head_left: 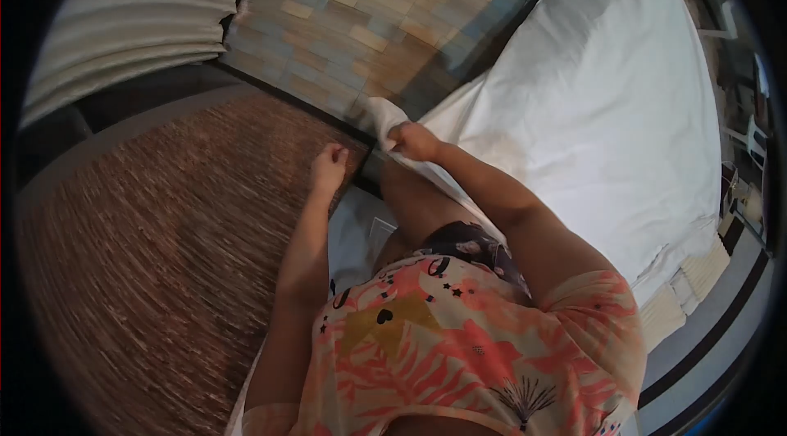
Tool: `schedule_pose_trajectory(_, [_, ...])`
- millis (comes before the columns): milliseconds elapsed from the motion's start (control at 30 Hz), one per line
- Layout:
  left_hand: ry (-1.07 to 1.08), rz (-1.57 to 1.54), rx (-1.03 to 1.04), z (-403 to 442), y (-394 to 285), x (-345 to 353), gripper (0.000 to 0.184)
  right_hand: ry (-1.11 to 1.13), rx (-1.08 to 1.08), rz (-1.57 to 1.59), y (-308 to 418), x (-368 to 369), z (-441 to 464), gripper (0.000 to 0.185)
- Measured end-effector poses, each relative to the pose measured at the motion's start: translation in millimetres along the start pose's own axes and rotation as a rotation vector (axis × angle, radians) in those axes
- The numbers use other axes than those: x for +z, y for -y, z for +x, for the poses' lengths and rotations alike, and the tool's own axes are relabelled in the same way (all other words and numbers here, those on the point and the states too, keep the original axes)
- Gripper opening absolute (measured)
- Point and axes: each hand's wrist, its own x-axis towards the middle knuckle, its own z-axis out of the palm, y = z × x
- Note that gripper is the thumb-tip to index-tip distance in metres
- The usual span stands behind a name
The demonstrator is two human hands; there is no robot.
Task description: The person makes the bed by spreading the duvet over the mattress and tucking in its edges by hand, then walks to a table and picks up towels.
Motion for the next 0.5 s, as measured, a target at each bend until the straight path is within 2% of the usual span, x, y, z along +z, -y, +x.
schedule_pose_trajectory(67, [-0.081, 0.057, -0.153, -0.5, 9.8, -16.0, 0.031, -0.031, -0.253, 0.265, 49.0, -32.8, 3.5, 0.014])
schedule_pose_trajectory(100, [-0.002, 0.092, -0.254, -4.7, 8.2, -24.8, 0.035, -0.030, -0.258, 0.264, 56.2, -43.0, -1.3, 0.014])
schedule_pose_trajectory(167, [0.139, 0.119, -0.338, -0.5, 32.6, -30.2, 0.038, -0.260, -0.118, 0.250, 53.9, -75.7, -20.2, 0.021])
schedule_pose_trajectory(200, [0.153, 0.146, -0.294, 4.0, 56.3, -28.9, 0.039, -0.373, 0.085, 0.022, 41.2, -92.9, -30.2, 0.033])
schedule_pose_trajectory(233, [0.163, 0.176, -0.244, 8.7, 67.1, -32.7, 0.039, -0.383, 0.281, -0.180, 12.3, -107.8, -37.9, 0.039])
schedule_pose_trajectory(267, [0.208, 0.150, -0.277, 12.2, 48.9, -47.8, 0.040, -0.456, 0.512, -0.238, -11.9, -122.6, -47.7, 0.039])
schedule_pose_trajectory(300, [0.252, 0.127, -0.312, 15.5, 30.7, -62.4, 0.040, -0.434, 0.687, -0.301, -43.9, -135.8, -57.0, 0.040])
schedule_pose_trajectory(333, [0.212, 0.201, -0.265, 25.0, 38.8, -68.2, 0.036, -0.349, 0.774, -0.285, -76.4, -148.8, -69.6, 0.045])
schedule_pose_trajectory(367, [0.213, 0.222, -0.131, 39.7, 69.7, -72.4, 0.032, -0.103, 0.901, -0.235, -116.3, -155.4, -80.1, 0.048])
schedule_pose_trajectory(400, [0.241, 0.233, -0.129, 58.7, 69.7, -85.6, 0.031, 0.054, 0.942, -0.148, -130.2, -169.5, -90.6, 0.049])
schedule_pose_trajectory(433, [0.263, 0.221, -0.155, 76.6, 49.9, -99.4, 0.031, 0.320, 0.841, -0.204, -165.4, -163.7, -95.6, 0.046])
schedule_pose_trajectory(500, [0.286, 0.166, -0.236, 123.6, 17.8, -124.6, 0.029, 0.364, 0.528, -0.075, -174.6, -178.2, -96.7, 0.034])
